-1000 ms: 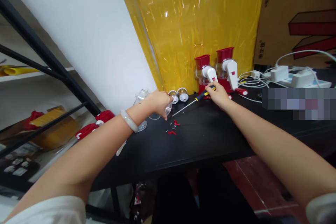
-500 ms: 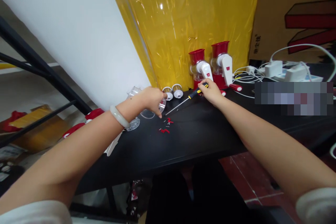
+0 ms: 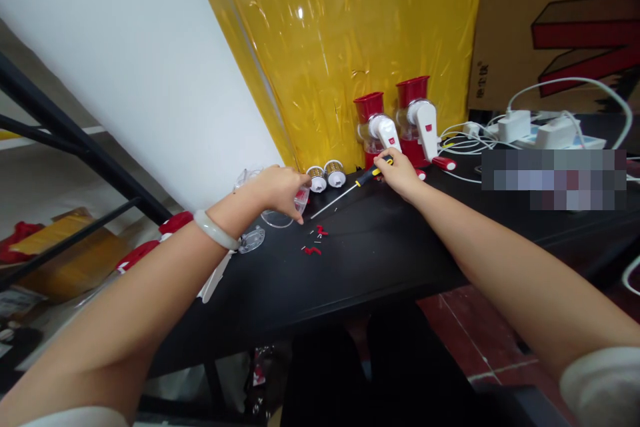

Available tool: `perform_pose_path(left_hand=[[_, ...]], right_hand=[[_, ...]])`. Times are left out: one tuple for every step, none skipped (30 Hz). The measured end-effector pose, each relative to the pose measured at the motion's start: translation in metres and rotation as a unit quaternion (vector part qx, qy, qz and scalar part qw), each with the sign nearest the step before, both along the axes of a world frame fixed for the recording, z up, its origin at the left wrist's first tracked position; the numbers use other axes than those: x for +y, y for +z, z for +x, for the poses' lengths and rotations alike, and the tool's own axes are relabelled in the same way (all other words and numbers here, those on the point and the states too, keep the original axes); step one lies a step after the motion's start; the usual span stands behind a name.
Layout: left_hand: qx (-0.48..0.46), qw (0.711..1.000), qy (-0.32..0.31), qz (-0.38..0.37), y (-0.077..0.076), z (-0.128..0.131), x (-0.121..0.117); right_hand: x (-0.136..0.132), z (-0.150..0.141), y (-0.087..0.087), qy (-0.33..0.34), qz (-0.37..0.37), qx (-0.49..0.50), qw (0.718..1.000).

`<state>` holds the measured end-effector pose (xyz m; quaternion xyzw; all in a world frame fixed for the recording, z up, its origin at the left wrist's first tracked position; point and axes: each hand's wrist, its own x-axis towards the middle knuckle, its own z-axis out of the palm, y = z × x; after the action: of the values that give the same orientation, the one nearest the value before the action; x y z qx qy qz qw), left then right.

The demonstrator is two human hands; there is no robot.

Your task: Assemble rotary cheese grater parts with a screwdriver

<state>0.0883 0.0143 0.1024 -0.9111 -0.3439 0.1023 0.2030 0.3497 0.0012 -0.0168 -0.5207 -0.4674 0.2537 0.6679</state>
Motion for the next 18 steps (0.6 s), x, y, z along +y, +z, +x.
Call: perform_pose_path(left_hand=[[-0.009, 1.0, -0.002, -0.003, 0.001, -0.001, -0.001], [-0.019, 1.0, -0.006, -0.003, 0.002, -0.003, -0.003], [-0.028, 1.0, -0.011, 0.001, 0.004, -0.005, -0.005], [-0.038, 0.999, -0.016, 0.008, 0.005, -0.008, -0.008], [-0.047, 0.999, -0.021, 0.013, 0.006, -0.011, -0.011], [-0.059, 0.998, -0.026, 0.016, 0.006, -0.015, -0.015], [-0.075, 0.997, -0.029, 0.016, 0.005, -0.019, -0.018], [-0.097, 0.995, -0.031, 0.014, 0.003, -0.024, -0.022], [-0.125, 0.992, -0.03, 0.014, 0.0, -0.029, -0.024], [-0.156, 0.987, -0.026, 0.016, -0.004, -0.034, -0.026], [-0.188, 0.982, -0.02, 0.022, -0.01, -0.04, -0.028], [-0.217, 0.976, -0.013, 0.029, -0.016, -0.044, -0.029], [-0.242, 0.97, -0.006, 0.034, -0.023, -0.049, -0.029], [-0.262, 0.964, -0.001, 0.04, -0.03, -0.052, -0.03], [-0.277, 0.96, 0.002, 0.044, -0.037, -0.055, -0.03], [-0.29, 0.956, 0.004, 0.048, -0.043, -0.056, -0.03], [-0.298, 0.953, 0.004, 0.052, -0.048, -0.058, -0.03], [-0.303, 0.951, 0.0, 0.056, -0.053, -0.058, -0.03]], right_hand=[[0.001, 0.001, 0.0, -0.007, 0.003, -0.005, 1.0], [0.001, 0.002, 0.0, -0.018, 0.01, -0.01, 1.0], [0.002, 0.004, 0.001, -0.035, 0.021, -0.014, 0.999], [0.002, 0.005, 0.002, -0.054, 0.034, -0.016, 0.998], [0.001, 0.007, 0.003, -0.076, 0.05, -0.015, 0.996], [0.0, 0.009, 0.005, -0.096, 0.067, -0.012, 0.993], [-0.001, 0.011, 0.008, -0.116, 0.085, -0.009, 0.99], [-0.003, 0.013, 0.01, -0.133, 0.105, -0.007, 0.986], [-0.005, 0.015, 0.012, -0.15, 0.125, -0.008, 0.981], [-0.006, 0.017, 0.014, -0.166, 0.146, -0.008, 0.975], [-0.007, 0.018, 0.016, -0.181, 0.164, -0.004, 0.97], [-0.008, 0.019, 0.016, -0.191, 0.176, 0.006, 0.966], [-0.008, 0.02, 0.017, -0.194, 0.183, 0.022, 0.964], [-0.007, 0.02, 0.016, -0.189, 0.185, 0.043, 0.963], [-0.005, 0.02, 0.015, -0.177, 0.184, 0.066, 0.965], [-0.003, 0.02, 0.014, -0.162, 0.182, 0.085, 0.966], [-0.001, 0.019, 0.012, -0.149, 0.181, 0.098, 0.967], [0.001, 0.018, 0.01, -0.139, 0.184, 0.104, 0.968]])
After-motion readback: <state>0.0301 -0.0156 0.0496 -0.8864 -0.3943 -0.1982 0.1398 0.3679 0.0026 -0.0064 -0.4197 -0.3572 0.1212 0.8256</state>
